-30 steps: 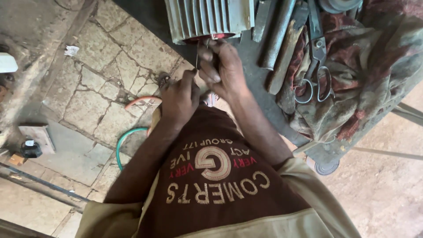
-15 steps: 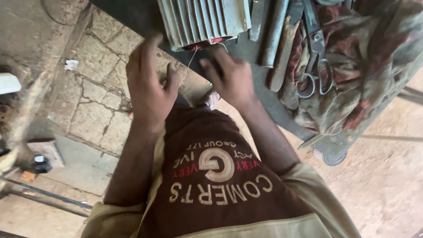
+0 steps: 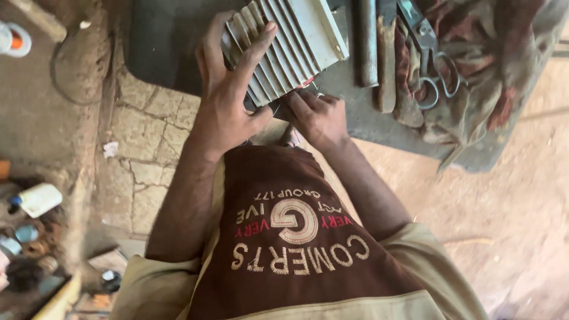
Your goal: The person works on a cylindrical electrical motor stator, using shears to cut copper wire and metal rods to tap and adjust the windings. They repeatedly reposition the stator and manipulate the wire ends by hand.
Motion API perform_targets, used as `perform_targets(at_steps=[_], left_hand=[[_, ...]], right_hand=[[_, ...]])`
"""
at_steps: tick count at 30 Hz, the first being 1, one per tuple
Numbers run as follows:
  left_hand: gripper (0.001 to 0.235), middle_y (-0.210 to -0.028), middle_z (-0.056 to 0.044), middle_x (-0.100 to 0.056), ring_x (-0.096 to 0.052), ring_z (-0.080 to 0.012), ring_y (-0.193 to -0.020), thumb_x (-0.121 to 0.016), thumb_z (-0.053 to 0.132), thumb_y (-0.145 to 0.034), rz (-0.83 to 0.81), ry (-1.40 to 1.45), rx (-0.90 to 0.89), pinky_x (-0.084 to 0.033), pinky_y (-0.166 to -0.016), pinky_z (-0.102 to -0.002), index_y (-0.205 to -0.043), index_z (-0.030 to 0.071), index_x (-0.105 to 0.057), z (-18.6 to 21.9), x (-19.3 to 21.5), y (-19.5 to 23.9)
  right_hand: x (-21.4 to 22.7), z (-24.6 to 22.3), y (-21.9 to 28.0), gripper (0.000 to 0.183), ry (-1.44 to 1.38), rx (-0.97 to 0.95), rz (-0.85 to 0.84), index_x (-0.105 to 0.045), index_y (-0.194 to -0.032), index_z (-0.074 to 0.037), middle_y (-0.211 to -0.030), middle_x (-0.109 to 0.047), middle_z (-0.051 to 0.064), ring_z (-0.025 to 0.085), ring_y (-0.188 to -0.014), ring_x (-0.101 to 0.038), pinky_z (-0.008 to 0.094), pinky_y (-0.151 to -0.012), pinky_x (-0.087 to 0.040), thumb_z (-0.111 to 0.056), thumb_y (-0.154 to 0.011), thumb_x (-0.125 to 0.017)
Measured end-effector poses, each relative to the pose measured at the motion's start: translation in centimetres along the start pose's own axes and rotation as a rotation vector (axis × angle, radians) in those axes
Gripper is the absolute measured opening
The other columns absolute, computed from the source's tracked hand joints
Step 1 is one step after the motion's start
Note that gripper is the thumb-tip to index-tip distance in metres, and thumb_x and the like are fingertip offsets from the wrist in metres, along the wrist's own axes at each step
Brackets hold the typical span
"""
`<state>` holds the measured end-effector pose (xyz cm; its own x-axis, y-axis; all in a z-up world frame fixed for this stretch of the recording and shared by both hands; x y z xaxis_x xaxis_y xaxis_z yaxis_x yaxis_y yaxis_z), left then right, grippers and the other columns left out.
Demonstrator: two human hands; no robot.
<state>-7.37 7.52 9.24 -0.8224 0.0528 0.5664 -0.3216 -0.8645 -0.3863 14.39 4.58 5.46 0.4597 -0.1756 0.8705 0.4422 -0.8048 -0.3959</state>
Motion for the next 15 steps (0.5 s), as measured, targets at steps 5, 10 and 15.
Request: perform_targets(at_steps=[5,10,15], left_hand=[[0.108,-0.162,-0.02,-0.018,-0.024,-0.0379,-0.151,-0.094,0.01,-0.076,-0.02,0.012,-0.053,-0.029,-0.123,-0.053,-0.163,0.029,-0.034,-0.9,0.5,-0.2],[0.109,-0.163,-0.02,-0.017,-0.021,-0.037,-0.153,-0.095,0.013,-0.074,-0.057,0.051,-0.071,-0.029,-0.124,-0.053,-0.163,0.027,-0.034,-2.1,0.6,0.0],[0.113,-0.162,-0.021,-0.017,-0.018,-0.0384,-0.153,-0.098,0.018,-0.073,-0.088,0.004,-0.076,-0.026,-0.129,-0.057,-0.166,0.025,-0.035,-2.8,0.0,-0.3]], right_hand=[[0.7,-0.9,-0.6,0.022,0.072,-0.11,-0.101,-0.073,-0.098,-0.01,-0.085,-0.073,0.007,0.026,-0.065,-0.069,0.04,-0.056,-0.054,-0.017,-0.081,-0.085],[-0.1,-2.5,-0.3,0.014,-0.151,-0.296,0.04,-0.072,-0.099,-0.008,-0.091,-0.073,0.009,0.027,-0.075,-0.072,0.039,-0.064,-0.058,-0.012,-0.09,-0.082],[-0.9,-2.1,0.0,0.012,-0.357,-0.415,0.064,-0.076,-0.1,-0.005,-0.083,-0.072,0.009,0.021,-0.066,-0.072,0.034,-0.055,-0.057,-0.011,-0.091,-0.082]])
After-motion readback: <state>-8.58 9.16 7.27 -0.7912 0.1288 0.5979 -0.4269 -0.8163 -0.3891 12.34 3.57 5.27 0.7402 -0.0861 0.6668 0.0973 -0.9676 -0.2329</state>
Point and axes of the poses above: each hand's wrist, its own y-axis away from the middle knuckle, its own x-axis out of the back of the hand, z = x × y, the point moved 1 cm from there along -y, towards the middle knuckle
